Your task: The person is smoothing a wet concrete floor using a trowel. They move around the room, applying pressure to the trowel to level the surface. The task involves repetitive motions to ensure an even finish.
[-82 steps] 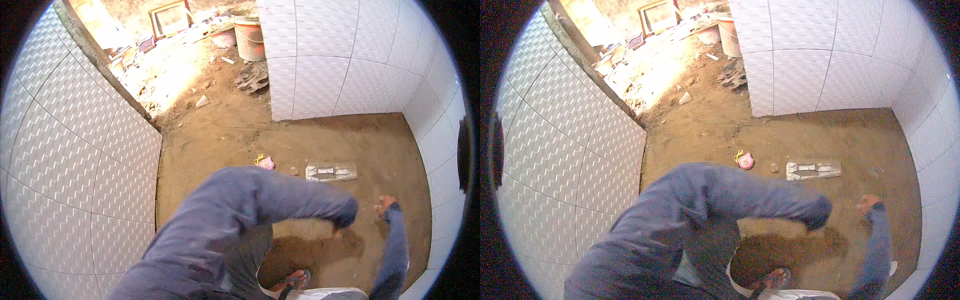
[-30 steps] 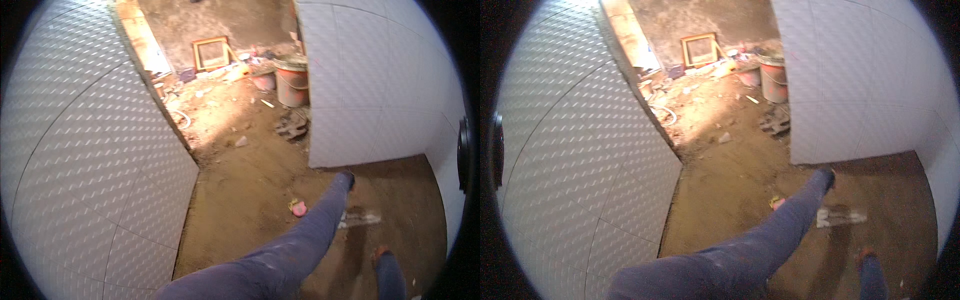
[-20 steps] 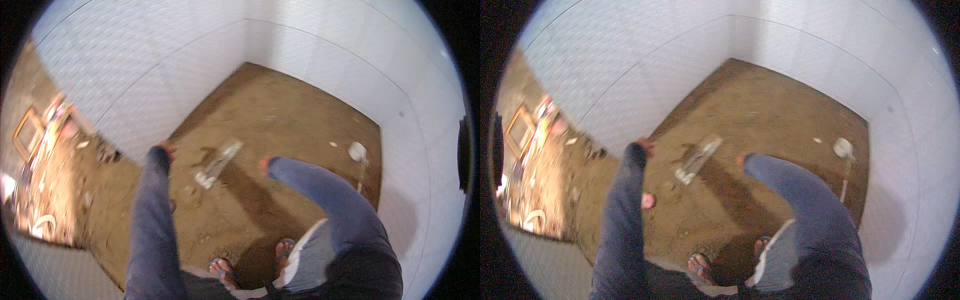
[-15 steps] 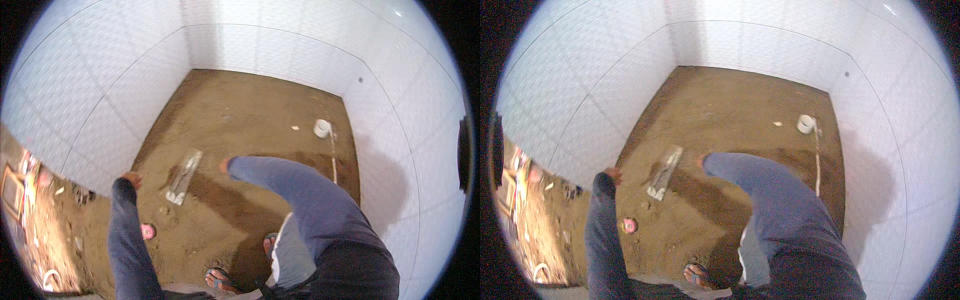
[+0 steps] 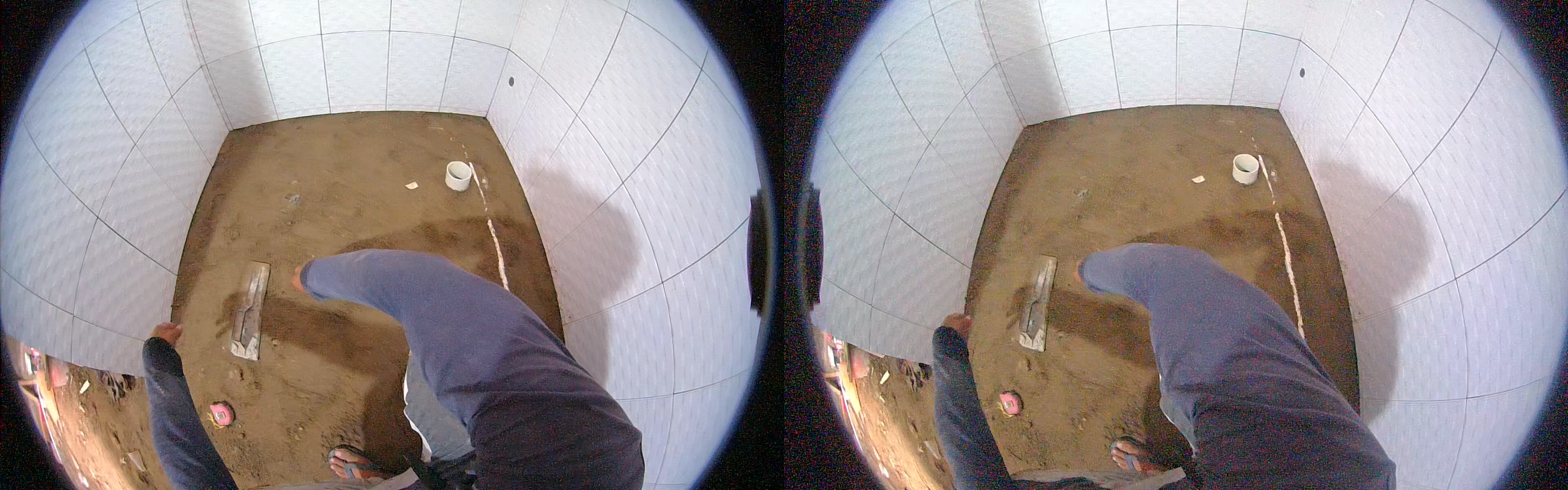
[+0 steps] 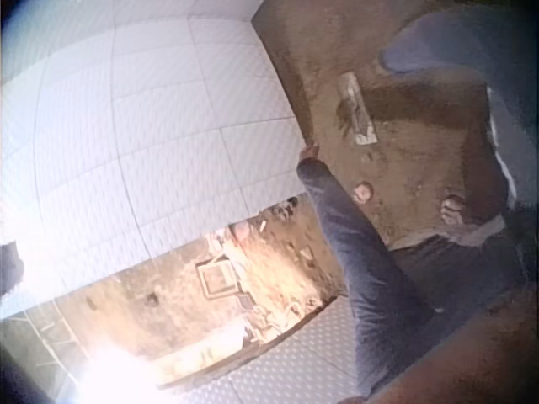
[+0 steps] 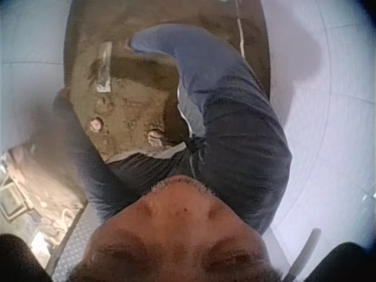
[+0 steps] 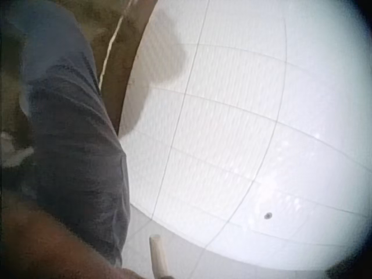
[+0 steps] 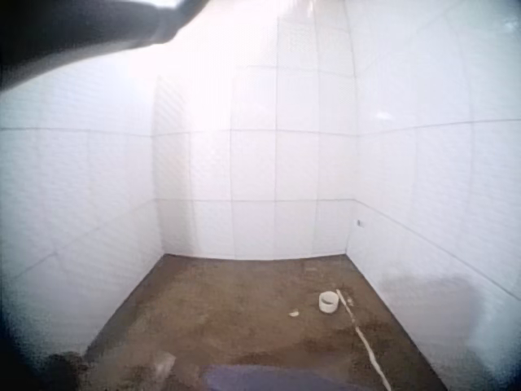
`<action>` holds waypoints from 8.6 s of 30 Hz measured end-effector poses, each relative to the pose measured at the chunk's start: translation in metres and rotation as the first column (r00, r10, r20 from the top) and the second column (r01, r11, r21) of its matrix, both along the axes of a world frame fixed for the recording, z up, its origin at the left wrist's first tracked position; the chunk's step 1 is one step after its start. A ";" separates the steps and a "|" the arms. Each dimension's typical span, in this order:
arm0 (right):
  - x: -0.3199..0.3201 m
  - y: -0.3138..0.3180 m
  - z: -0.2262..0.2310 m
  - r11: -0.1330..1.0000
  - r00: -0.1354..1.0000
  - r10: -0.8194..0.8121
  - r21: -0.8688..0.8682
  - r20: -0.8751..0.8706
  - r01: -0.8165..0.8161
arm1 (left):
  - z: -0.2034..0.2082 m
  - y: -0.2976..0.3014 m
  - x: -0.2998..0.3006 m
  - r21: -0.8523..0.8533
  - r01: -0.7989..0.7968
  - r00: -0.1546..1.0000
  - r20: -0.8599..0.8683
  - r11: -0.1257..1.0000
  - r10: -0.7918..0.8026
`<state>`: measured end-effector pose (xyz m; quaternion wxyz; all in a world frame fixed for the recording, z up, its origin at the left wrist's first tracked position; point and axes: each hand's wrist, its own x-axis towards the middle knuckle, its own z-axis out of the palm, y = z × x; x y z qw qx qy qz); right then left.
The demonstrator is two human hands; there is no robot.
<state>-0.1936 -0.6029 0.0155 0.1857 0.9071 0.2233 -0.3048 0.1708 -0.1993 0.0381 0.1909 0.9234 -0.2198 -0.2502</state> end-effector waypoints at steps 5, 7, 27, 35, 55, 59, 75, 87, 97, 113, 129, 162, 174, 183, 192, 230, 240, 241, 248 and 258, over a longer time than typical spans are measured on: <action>-0.005 -0.029 -0.042 0.838 0.869 -0.494 0.283 0.031 0.467 | 0.020 -0.033 -0.022 0.236 0.337 0.925 0.095 0.912 -0.367; 0.014 0.000 -0.024 0.830 0.865 -0.501 0.295 0.024 0.473 | 0.044 -0.009 -0.027 0.127 0.104 0.988 -0.129 0.986 -0.088; 0.001 -0.023 -0.053 0.840 0.872 -0.485 0.316 0.071 0.441 | -0.001 -0.010 0.012 0.237 0.278 0.948 0.091 0.931 -0.306; -0.035 -0.025 -0.042 0.857 0.877 -0.479 0.199 -0.030 0.475 | -0.003 -0.057 -0.053 0.204 0.189 0.982 -0.028 0.961 -0.187; -0.014 0.037 0.052 0.890 0.913 -0.392 0.299 0.110 0.346 | 0.057 0.017 -0.003 -0.019 0.003 0.976 -0.217 1.000 -0.008; -0.042 -0.002 -0.011 0.903 0.920 -0.391 0.198 0.013 0.381 | 0.038 -0.054 -0.077 0.172 0.095 0.994 -0.065 0.980 -0.085; -0.041 0.008 0.024 0.892 0.917 -0.400 0.232 -0.002 0.389 | 0.049 -0.037 -0.063 -0.025 -0.255 0.864 -0.454 0.966 0.217; -0.035 -0.022 -0.023 0.885 0.905 -0.424 0.206 -0.016 0.418 | 0.010 -0.044 -0.014 -0.075 0.142 0.943 -0.292 0.987 -0.157; -0.047 -0.017 -0.028 0.795 0.808 -0.588 0.204 0.025 0.572 | -0.002 -0.041 -0.007 0.071 0.518 0.853 -0.113 0.852 -0.509; -0.054 -0.013 -0.011 0.897 0.928 -0.372 0.263 0.011 0.356 | 0.000 -0.053 -0.050 -0.066 -0.248 0.877 -0.438 0.966 0.195; -0.032 -0.010 -0.028 0.866 0.904 -0.424 0.315 0.051 0.388 | 0.005 -0.040 -0.014 -0.139 -0.332 0.817 -0.537 0.933 0.211; -0.039 0.023 0.027 0.872 0.908 -0.417 0.298 0.035 0.389 | 0.027 -0.014 -0.005 -0.050 -0.045 0.923 -0.385 0.998 0.022; -0.048 0.022 0.023 0.870 0.892 -0.445 0.198 -0.079 0.451 | 0.065 -0.060 -0.088 0.078 -0.001 0.968 -0.249 0.997 0.020; -0.058 -0.003 -0.009 0.835 0.858 -0.504 0.200 -0.098 0.513 | 0.010 -0.106 -0.070 0.245 0.226 0.968 -0.168 0.943 -0.188; -0.038 0.001 -0.007 0.635 0.742 -0.666 0.467 -0.072 0.615 | 0.031 -0.164 -0.102 -0.394 -0.161 0.972 -0.225 0.905 0.075; -0.596 0.536 0.630 -0.993 -0.906 -0.114 0.060 -0.409 0.098 | 0.701 0.132 -0.166 0.000 -0.192 0.878 -0.446 0.981 0.171; -0.578 0.598 0.573 -0.952 -0.907 0.223 0.120 -0.356 -0.281 | 0.645 0.233 -0.332 0.269 0.867 0.482 -0.666 0.420 -0.569; -0.564 0.588 0.588 -0.983 -0.904 -0.180 0.096 -0.387 0.154 | 0.645 0.220 -0.336 0.243 0.867 0.478 -0.651 0.435 -0.589; -0.536 0.544 0.630 -0.831 -0.717 -0.461 -0.029 -0.523 0.556 | 0.656 0.143 -0.312 0.004 0.552 0.623 -0.666 0.834 -0.410; -0.502 0.596 0.516 -0.484 -0.370 -0.771 0.100 -0.518 0.869 | 0.637 0.105 -0.215 0.367 0.930 0.210 -0.520 0.005 -0.828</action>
